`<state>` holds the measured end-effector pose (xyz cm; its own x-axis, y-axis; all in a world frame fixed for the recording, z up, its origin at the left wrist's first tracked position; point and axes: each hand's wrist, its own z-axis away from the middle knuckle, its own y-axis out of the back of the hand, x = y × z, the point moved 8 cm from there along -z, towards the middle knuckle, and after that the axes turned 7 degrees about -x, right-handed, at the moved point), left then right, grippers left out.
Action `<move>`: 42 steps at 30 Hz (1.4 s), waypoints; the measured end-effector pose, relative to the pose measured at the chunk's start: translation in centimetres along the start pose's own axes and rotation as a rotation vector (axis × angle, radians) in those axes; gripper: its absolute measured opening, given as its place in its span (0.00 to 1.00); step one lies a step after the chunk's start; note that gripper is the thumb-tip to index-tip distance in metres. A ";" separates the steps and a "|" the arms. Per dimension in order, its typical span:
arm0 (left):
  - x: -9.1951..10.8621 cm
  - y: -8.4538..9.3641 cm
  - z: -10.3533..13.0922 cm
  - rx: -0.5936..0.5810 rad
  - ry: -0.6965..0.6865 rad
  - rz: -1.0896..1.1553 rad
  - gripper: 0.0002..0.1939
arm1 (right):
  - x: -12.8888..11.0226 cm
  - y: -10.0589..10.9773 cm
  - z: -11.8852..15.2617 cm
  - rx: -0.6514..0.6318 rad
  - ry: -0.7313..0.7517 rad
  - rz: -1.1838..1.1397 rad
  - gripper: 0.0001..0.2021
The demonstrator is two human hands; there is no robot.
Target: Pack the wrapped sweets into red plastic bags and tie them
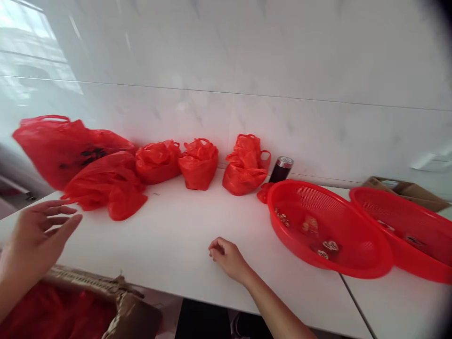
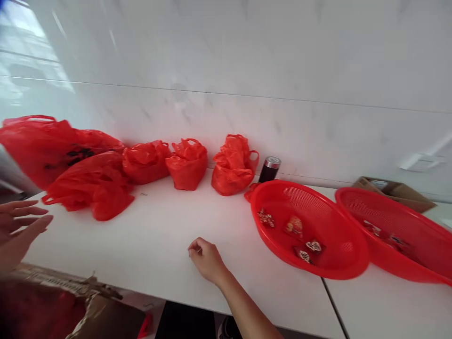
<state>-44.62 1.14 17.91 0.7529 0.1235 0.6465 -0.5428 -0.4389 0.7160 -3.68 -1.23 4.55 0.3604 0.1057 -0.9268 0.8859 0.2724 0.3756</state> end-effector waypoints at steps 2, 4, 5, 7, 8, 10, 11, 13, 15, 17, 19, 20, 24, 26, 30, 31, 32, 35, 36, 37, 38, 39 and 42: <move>6.4 -2.6 0.9 -0.034 -0.234 0.195 0.26 | -0.8 1.6 3.2 -0.032 -0.006 -0.036 0.06; 11.6 -4.9 2.2 -0.080 -0.365 0.279 0.27 | -1.7 3.8 6.4 -0.026 -0.020 -0.041 0.06; 13.8 -6.1 2.8 -0.114 -0.404 0.290 0.28 | -2.2 5.0 8.0 -0.011 -0.032 -0.033 0.06; 17.4 -8.6 3.9 -0.192 -0.478 0.307 0.27 | -3.0 7.5 10.8 0.023 -0.060 -0.022 0.07; 18.8 -9.9 4.3 -0.240 -0.509 0.313 0.25 | -3.3 8.7 12.1 0.038 -0.073 -0.017 0.07; 21.1 -12.6 5.2 -0.338 -0.559 0.339 0.21 | -3.7 11.0 14.3 0.075 -0.093 0.000 0.08; 22.0 -13.9 5.7 -0.380 -0.577 0.355 0.19 | -3.9 12.1 15.2 0.096 -0.100 0.012 0.08; 23.6 -16.1 6.7 -0.453 -0.595 0.371 0.17 | -4.0 13.8 16.8 0.133 -0.109 0.036 0.09; 25.1 -18.0 8.0 -0.515 -0.601 0.358 0.16 | -3.7 15.2 17.9 0.165 -0.114 0.055 0.10; 26.5 -19.5 9.2 -0.565 -0.602 0.337 0.16 | -3.3 16.2 18.7 0.186 -0.110 0.069 0.10; 27.8 -20.8 10.2 -0.606 -0.609 0.335 0.16 | -2.9 17.0 19.3 0.201 -0.101 0.084 0.10; 28.3 -21.6 10.5 -0.623 -0.609 0.341 0.16 | -2.7 17.3 19.6 0.208 -0.098 0.091 0.10; 29.5 -24.6 10.9 -0.672 -0.584 0.379 0.18 | -2.5 18.5 20.3 0.244 -0.089 0.106 0.11; 29.6 -26.0 10.9 -0.685 -0.561 0.382 0.18 | -2.6 19.0 20.5 0.268 -0.079 0.115 0.11; 30.2 -27.7 10.2 -0.675 -0.562 0.377 0.16 | -2.2 19.5 20.7 0.294 -0.090 0.127 0.13; 30.6 -27.8 9.7 -0.651 -0.579 0.383 0.15 | -2.1 19.5 20.7 0.296 -0.095 0.126 0.13; 31.2 -27.7 9.0 -0.608 -0.603 0.391 0.15 | -2.0 19.6 20.7 0.297 -0.096 0.125 0.13; 33.5 -26.6 5.9 -0.391 -0.650 0.385 0.15 | -2.2 20.1 20.4 0.295 -0.092 0.131 0.12; 34.4 -26.2 4.7 -0.312 -0.647 0.363 0.16 | -2.4 20.3 20.1 0.289 -0.094 0.139 0.12; 35.5 -25.9 3.6 -0.240 -0.639 0.322 0.17 | -2.8 20.5 19.7 0.283 -0.094 0.149 0.11; 36.5 -25.8 2.4 -0.181 -0.628 0.264 0.19 | -3.2 20.7 19.3 0.276 -0.090 0.161 0.11; 37.6 -25.9 1.5 -0.140 -0.616 0.192 0.21 | -3.7 20.9 18.7 0.270 -0.078 0.170 0.10; 40.5 -27.5 -0.9 -0.126 -0.572 0.007 0.29 | -5.4 20.9 16.8 0.237 0.012 0.188 0.08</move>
<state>0.41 18.99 24.65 0.8116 -0.3942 0.4312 -0.5619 -0.3248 0.7607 17.78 -12.16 17.48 0.5222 0.1446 -0.8405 0.8480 0.0162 0.5297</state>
